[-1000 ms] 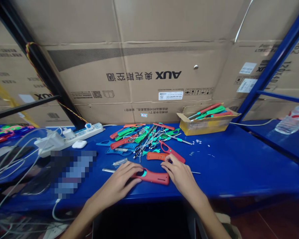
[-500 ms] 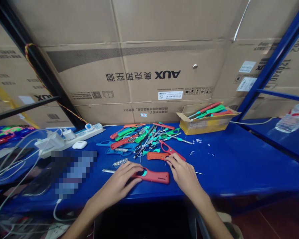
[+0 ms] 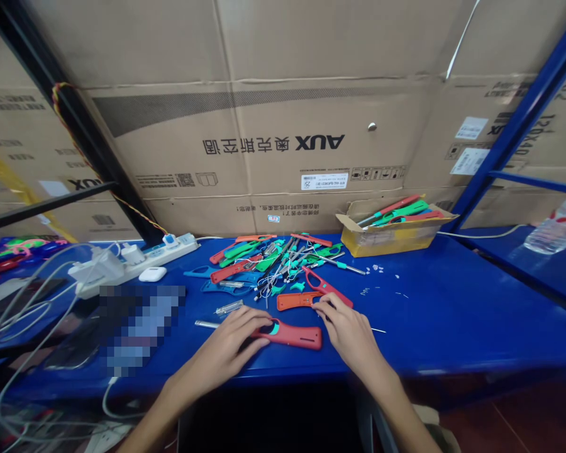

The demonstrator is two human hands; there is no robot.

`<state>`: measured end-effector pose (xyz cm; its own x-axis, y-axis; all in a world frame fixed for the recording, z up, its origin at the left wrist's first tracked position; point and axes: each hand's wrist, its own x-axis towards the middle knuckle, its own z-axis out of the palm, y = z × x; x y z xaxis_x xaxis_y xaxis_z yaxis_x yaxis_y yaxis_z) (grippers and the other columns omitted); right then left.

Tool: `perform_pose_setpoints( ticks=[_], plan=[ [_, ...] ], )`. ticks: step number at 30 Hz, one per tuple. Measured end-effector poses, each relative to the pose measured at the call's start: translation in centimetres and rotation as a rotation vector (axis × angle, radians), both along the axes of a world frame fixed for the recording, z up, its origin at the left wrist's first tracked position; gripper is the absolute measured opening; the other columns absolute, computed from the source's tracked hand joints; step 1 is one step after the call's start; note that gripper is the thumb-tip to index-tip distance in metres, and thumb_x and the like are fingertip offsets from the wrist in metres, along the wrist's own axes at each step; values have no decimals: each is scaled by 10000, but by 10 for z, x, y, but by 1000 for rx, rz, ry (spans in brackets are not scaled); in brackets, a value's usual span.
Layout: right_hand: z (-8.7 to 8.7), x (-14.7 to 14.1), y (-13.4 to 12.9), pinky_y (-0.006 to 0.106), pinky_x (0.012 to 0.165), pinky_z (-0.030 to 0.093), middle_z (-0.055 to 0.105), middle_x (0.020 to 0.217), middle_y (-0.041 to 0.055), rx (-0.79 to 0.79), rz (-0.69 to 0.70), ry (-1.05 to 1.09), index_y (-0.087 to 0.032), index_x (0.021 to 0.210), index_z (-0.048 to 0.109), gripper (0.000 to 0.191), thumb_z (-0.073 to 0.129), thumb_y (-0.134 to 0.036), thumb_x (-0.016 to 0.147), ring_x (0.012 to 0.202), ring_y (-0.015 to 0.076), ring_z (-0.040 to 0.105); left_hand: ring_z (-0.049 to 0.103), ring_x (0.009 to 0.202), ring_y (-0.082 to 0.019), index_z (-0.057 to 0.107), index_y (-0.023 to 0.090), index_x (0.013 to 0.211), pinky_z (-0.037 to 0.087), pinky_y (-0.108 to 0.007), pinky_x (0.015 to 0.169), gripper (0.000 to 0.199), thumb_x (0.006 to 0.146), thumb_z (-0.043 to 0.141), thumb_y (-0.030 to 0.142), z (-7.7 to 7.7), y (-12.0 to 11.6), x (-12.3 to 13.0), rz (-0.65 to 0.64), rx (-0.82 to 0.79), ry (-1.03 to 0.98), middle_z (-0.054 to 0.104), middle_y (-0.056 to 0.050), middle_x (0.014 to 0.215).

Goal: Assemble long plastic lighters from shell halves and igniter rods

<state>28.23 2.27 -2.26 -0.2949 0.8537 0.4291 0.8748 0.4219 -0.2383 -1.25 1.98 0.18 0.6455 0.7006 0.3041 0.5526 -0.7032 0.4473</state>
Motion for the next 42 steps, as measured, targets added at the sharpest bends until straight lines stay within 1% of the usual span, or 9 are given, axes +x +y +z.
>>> perform_pose_setpoints(
  ticks=[6, 13, 17, 21, 28, 31, 36, 38, 42],
  plan=[
    [2, 3, -4, 281, 644, 587, 708, 1191, 55, -32, -25, -9, -258, 1086, 705, 352, 391, -131, 990, 858, 193, 759, 601, 1200, -223, 602, 253, 1266, 434, -438, 1113, 207, 1067, 564, 291, 1, 0, 0, -7, 8, -4, 662, -46, 1279],
    [0, 2, -3, 271, 613, 557, 712, 1130, 55, -7, 2, -35, -267, 1028, 724, 323, 402, -253, 1051, 805, 184, 748, 616, 1195, -225, 618, 254, 1261, 432, -441, 1122, 206, 1068, 562, 300, 0, 0, 0, 0, 22, -2, 668, -54, 1283],
    [-3, 2, -2, 253, 582, 516, 714, 1133, 48, -1, 14, -78, -259, 1033, 700, 304, 397, -254, 1062, 766, 169, 738, 613, 1210, -225, 609, 256, 1271, 379, -470, 1171, 211, 1076, 545, 308, 0, 0, -1, 0, 8, 9, 669, -54, 1294],
    [-5, 2, -1, 254, 576, 478, 708, 1100, 50, -31, 24, -128, -244, 1052, 646, 268, 379, -240, 1066, 754, 171, 723, 609, 1217, -228, 601, 258, 1277, 342, -489, 1196, 213, 1077, 541, 300, -1, 0, -1, 4, -4, 16, 664, -55, 1306],
    [0, 3, -1, 264, 610, 445, 670, 997, 25, -120, 47, -79, -250, 994, 558, 182, 389, -215, 1051, 800, 184, 700, 614, 1209, -229, 614, 254, 1263, 386, -472, 1163, 205, 1072, 550, 295, 0, 0, -1, 4, 2, 9, 665, -61, 1296],
    [0, 3, -1, 268, 597, 424, 659, 979, 21, -138, 42, -85, -250, 977, 539, 193, 368, -220, 1061, 782, 186, 694, 619, 1206, -227, 617, 254, 1261, 398, -468, 1155, 205, 1070, 551, 288, 0, 0, -1, 3, 11, 8, 670, -62, 1294],
    [-1, 2, 0, 266, 566, 383, 655, 938, 25, -120, 34, -92, -244, 948, 530, 207, 360, -246, 1067, 713, 180, 679, 627, 1196, -230, 620, 253, 1263, 402, -473, 1160, 209, 1071, 547, 288, 1, 0, 0, 1, 29, 7, 675, -64, 1285],
    [-1, 2, 0, 267, 571, 393, 662, 938, 29, -128, 20, -72, -245, 946, 527, 220, 345, -250, 1069, 712, 182, 683, 627, 1196, -229, 620, 254, 1266, 412, -469, 1153, 211, 1072, 546, 292, 1, -1, 0, 1, 23, 6, 674, -61, 1282],
    [-1, 3, -2, 289, 629, 467, 692, 1014, 46, -170, 5, -18, -253, 993, 536, 230, 323, -277, 1077, 795, 208, 719, 620, 1206, -228, 616, 255, 1267, 405, -473, 1159, 212, 1069, 554, 295, 1, -1, -1, 4, 5, 9, 668, -54, 1290]
  ],
)
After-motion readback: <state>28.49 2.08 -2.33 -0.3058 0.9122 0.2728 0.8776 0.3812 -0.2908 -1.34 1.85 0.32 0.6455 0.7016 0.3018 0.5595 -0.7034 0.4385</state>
